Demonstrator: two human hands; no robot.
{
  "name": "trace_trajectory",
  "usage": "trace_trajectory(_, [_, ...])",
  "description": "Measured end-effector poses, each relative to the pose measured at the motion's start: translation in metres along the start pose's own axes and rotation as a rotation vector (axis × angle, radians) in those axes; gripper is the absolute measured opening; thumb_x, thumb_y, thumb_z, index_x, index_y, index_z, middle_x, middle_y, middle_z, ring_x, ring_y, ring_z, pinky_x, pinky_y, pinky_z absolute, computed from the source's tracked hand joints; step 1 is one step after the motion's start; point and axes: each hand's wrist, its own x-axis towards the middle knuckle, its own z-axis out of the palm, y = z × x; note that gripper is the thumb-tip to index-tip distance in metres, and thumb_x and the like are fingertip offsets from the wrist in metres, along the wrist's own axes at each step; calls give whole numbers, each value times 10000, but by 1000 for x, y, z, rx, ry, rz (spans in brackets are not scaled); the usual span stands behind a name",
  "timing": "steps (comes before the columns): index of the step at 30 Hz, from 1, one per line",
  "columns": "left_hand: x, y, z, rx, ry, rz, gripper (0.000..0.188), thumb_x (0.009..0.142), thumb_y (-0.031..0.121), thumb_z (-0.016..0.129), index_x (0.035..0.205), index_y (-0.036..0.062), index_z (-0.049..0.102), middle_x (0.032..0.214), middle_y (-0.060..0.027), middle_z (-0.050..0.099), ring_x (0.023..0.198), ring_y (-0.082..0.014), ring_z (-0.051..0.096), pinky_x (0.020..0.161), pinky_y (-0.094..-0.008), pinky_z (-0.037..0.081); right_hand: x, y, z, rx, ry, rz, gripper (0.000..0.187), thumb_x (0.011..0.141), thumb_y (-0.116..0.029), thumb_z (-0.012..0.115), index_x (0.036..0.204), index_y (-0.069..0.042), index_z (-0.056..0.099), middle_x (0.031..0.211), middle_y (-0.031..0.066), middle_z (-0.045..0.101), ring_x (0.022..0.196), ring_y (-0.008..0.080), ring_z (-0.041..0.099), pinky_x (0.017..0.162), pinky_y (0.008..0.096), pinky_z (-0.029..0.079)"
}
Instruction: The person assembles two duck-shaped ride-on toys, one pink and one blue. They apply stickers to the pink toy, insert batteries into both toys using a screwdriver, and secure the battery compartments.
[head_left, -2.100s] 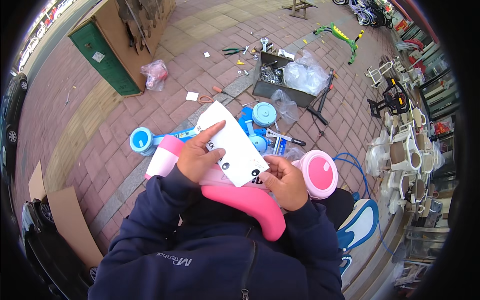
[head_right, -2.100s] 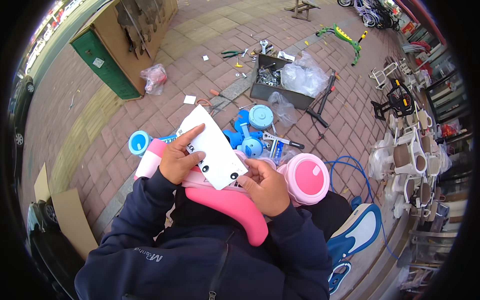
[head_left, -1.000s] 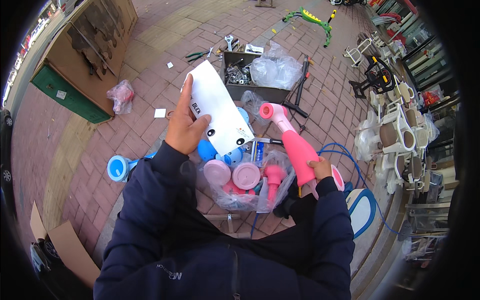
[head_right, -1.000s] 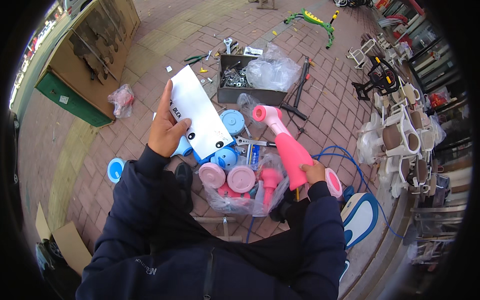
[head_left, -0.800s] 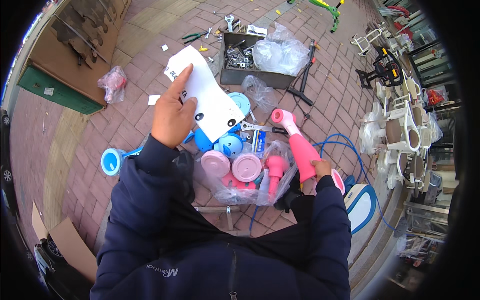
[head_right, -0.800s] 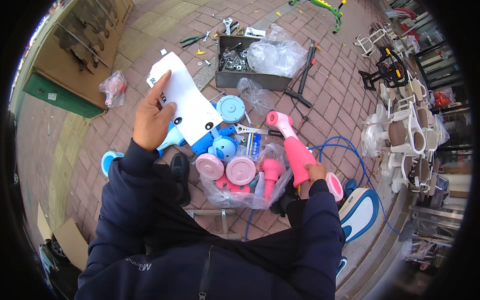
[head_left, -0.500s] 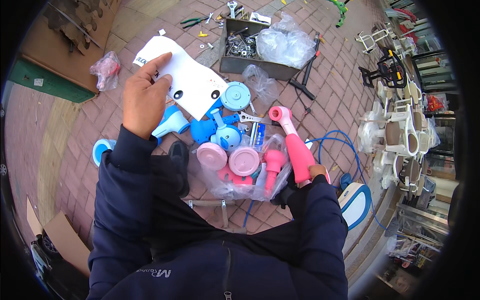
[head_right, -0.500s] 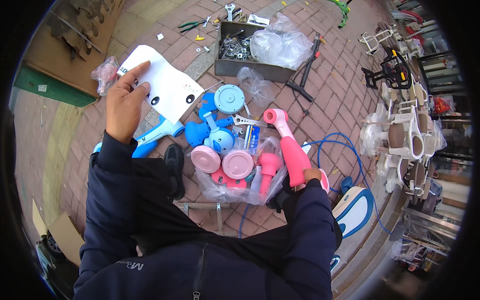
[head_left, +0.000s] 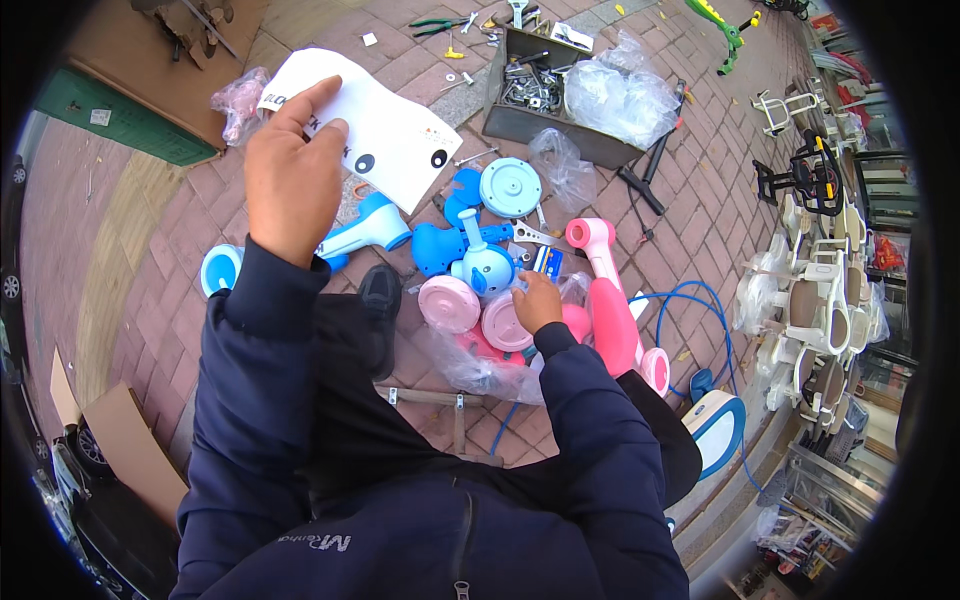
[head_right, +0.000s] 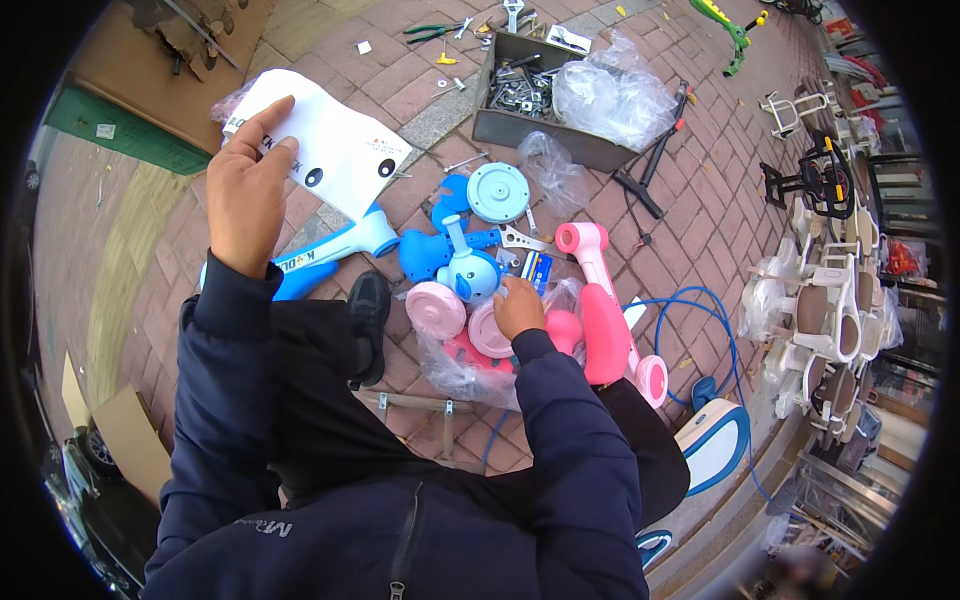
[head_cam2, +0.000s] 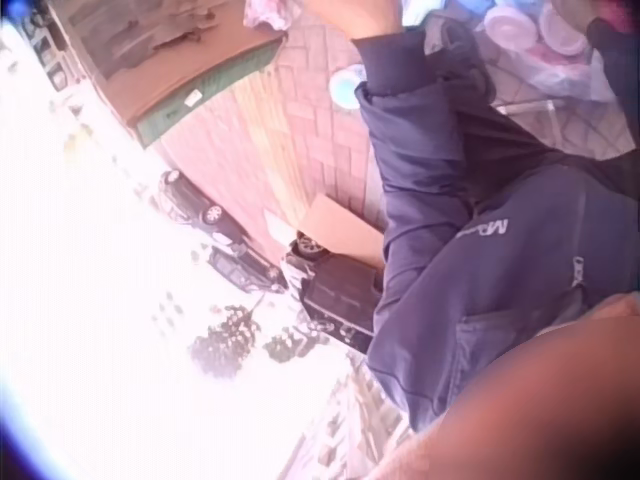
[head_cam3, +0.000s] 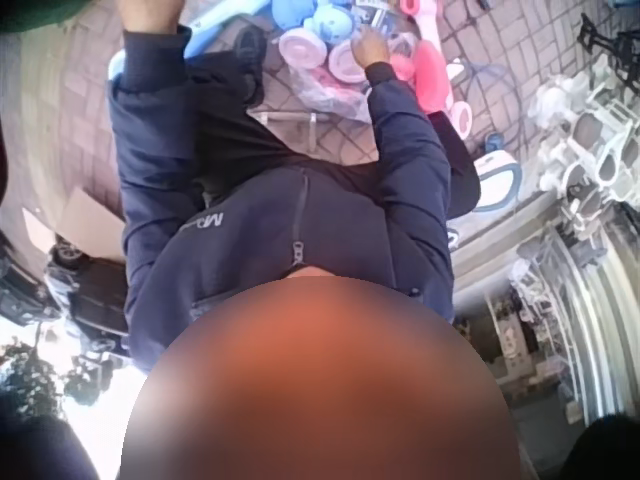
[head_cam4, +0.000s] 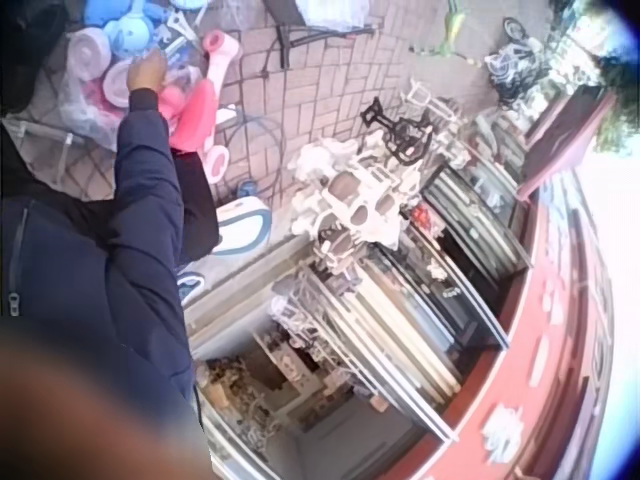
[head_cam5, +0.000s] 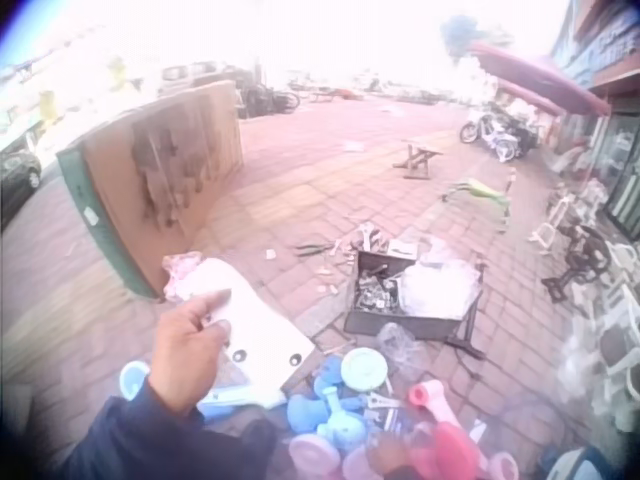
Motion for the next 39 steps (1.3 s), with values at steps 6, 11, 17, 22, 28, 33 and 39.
trace_trajectory(6, [29,-50,-31,217,-373,-142,380,870,6,580,1219,-19,729,1080,-217,755,888,-275,723,843,-354,553,19,-66,28,114,-55,-47,326,863,-167,727,1130,21,705,1157,222,692,1147,380,631,1003,445,494])
trace_trajectory(11, [35,-115,-14,148,-885,-196,390,843,-10,621,1202,49,759,1060,-176,760,936,-264,723,868,-352,551,36,-142,8,1533,-424,327,864,1018,-624,551,1531,52,383,1405,210,596,1277,327,600,1050,484,486])
trace_trajectory(17, [30,-220,22,-56,-1017,-430,289,876,117,716,1152,61,779,1166,-173,741,1086,-253,694,964,-354,512,66,-197,7,1558,-451,341,320,980,-23,645,1279,63,575,1208,142,704,1024,199,712,936,347,566])
trace_trajectory(22, [120,-369,-27,560,-372,-379,465,823,148,687,1279,67,716,1367,-332,609,1404,-478,471,1160,-459,412,54,-167,10,1364,-394,480,329,963,4,629,1282,79,610,1193,159,724,1009,221,729,917,348,577])
trace_trajectory(28, [205,-472,-85,1211,-214,-399,410,919,182,617,1307,258,725,1742,-165,47,1553,-516,161,1173,-603,341,22,-160,17,1175,-471,735,318,976,2,630,1288,63,619,1180,129,722,997,206,711,919,345,561])
trace_trajectory(33, [232,-493,-88,1375,-385,-231,412,927,125,608,1331,103,687,1719,-93,194,1583,-437,147,1202,-656,241,16,-175,11,1178,-504,845,331,985,-4,631,1308,62,612,1211,134,707,1013,207,706,918,346,565])
trace_trajectory(39, [260,-493,-90,1367,-301,-158,400,912,100,594,1293,13,677,1541,-58,528,1442,-269,451,1194,-699,213,32,-173,4,1118,-465,829,303,986,-25,643,1276,61,626,1164,126,724,988,212,718,901,353,577])
